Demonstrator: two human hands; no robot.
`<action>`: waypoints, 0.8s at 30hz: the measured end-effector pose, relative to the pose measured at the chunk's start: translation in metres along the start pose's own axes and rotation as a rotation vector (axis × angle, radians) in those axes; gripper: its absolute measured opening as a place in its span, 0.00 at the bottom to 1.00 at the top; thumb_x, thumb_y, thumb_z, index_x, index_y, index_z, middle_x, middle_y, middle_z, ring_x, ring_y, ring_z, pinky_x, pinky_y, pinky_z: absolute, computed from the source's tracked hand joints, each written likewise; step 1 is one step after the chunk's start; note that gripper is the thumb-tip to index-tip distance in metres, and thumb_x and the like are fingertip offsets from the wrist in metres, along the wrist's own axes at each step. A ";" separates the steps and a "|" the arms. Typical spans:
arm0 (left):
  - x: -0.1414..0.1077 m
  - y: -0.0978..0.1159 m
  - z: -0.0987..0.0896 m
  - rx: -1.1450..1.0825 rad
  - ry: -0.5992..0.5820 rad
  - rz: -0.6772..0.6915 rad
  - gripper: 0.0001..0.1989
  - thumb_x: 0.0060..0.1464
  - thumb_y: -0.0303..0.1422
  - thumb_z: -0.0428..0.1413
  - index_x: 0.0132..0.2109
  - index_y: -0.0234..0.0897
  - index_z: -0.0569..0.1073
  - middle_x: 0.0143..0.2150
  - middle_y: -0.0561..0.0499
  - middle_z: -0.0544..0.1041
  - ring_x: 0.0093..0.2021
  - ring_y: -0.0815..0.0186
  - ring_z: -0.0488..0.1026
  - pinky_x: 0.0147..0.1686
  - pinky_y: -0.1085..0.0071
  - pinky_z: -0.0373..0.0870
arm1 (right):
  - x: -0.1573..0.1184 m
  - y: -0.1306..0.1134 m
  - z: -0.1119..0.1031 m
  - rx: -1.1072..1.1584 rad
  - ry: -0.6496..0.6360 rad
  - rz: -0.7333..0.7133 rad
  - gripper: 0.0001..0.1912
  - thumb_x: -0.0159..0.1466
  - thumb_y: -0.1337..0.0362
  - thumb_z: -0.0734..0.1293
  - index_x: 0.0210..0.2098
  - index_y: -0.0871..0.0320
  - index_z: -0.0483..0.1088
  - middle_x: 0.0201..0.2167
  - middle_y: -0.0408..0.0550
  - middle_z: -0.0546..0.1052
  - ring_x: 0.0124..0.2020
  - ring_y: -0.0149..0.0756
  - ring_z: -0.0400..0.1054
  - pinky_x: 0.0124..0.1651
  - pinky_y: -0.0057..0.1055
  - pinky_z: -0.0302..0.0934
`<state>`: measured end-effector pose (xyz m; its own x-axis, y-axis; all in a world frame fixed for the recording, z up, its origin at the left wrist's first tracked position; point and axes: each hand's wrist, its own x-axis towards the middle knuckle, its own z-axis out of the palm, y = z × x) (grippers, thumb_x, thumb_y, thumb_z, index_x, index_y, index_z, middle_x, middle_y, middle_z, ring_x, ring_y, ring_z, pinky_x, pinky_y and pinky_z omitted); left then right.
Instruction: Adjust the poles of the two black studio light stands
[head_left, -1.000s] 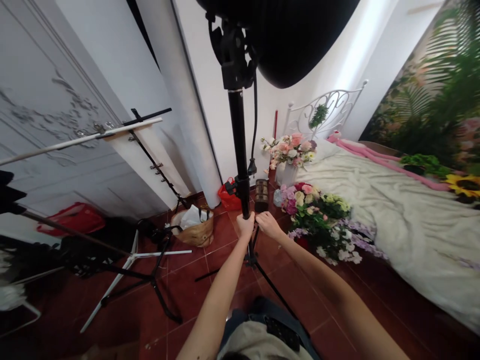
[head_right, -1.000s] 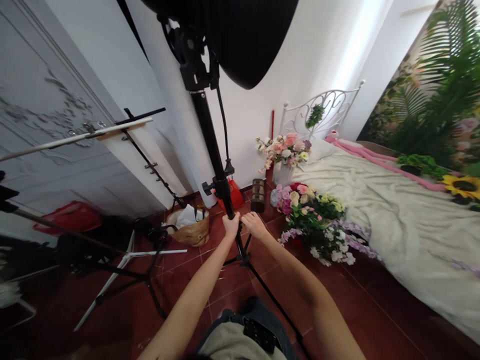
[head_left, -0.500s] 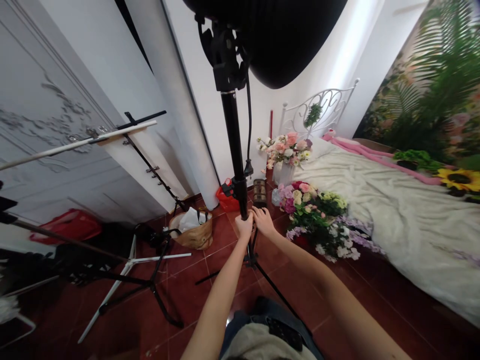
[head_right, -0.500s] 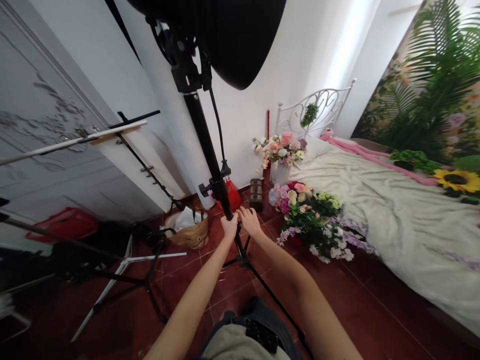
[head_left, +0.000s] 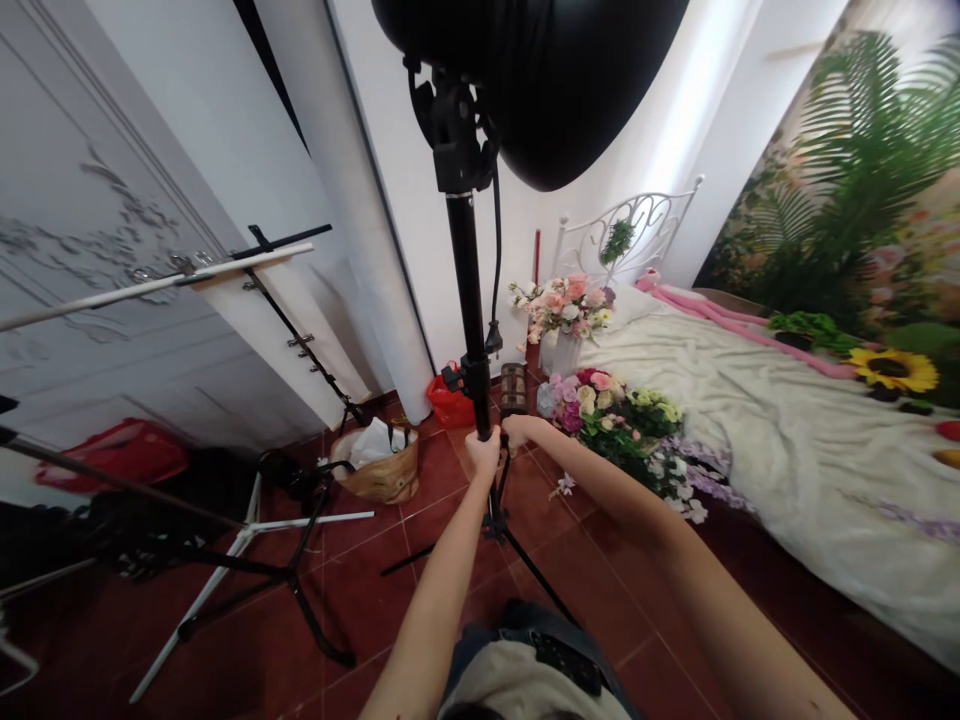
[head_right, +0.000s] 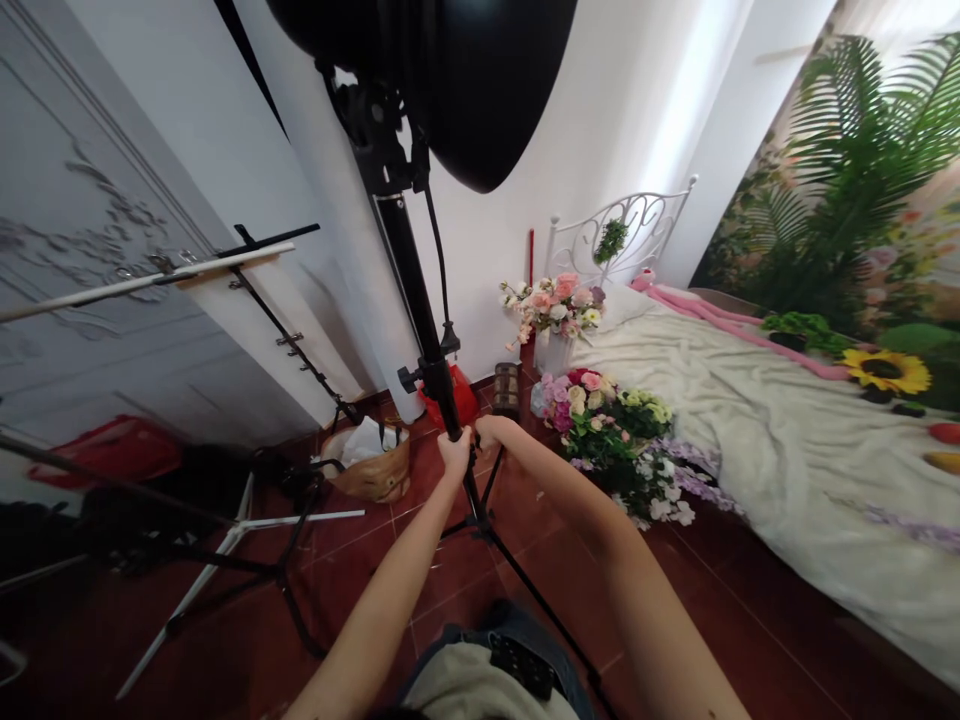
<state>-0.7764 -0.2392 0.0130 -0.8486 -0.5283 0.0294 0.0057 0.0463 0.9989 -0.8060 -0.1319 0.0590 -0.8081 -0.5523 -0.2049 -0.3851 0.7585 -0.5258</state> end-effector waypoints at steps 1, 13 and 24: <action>0.000 -0.001 0.000 0.005 0.005 0.000 0.13 0.37 0.36 0.58 0.16 0.33 0.64 0.15 0.55 0.64 0.17 0.72 0.62 0.17 0.77 0.56 | 0.000 -0.002 -0.003 -0.017 0.013 0.006 0.18 0.64 0.58 0.63 0.50 0.60 0.65 0.49 0.49 0.69 0.46 0.39 0.67 0.46 0.40 0.65; -0.001 -0.002 0.000 -0.068 0.003 0.024 0.13 0.37 0.37 0.58 0.17 0.34 0.64 0.16 0.55 0.63 0.18 0.73 0.60 0.18 0.77 0.55 | -0.082 0.031 0.119 0.003 0.513 -0.018 0.27 0.56 0.72 0.59 0.55 0.54 0.64 0.65 0.53 0.51 0.60 0.43 0.57 0.57 0.39 0.58; -0.004 0.012 -0.004 -0.048 -0.007 -0.061 0.11 0.34 0.31 0.59 0.14 0.33 0.65 0.13 0.52 0.66 0.18 0.69 0.64 0.18 0.76 0.56 | -0.015 -0.097 -0.037 0.527 0.812 -0.282 0.39 0.56 0.63 0.65 0.61 0.59 0.42 0.50 0.58 0.69 0.49 0.43 0.67 0.49 0.40 0.63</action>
<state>-0.7707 -0.2399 0.0254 -0.8516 -0.5232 -0.0314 -0.0206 -0.0265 0.9994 -0.7728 -0.1845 0.1439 -0.8527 -0.1356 0.5045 -0.5214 0.2785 -0.8065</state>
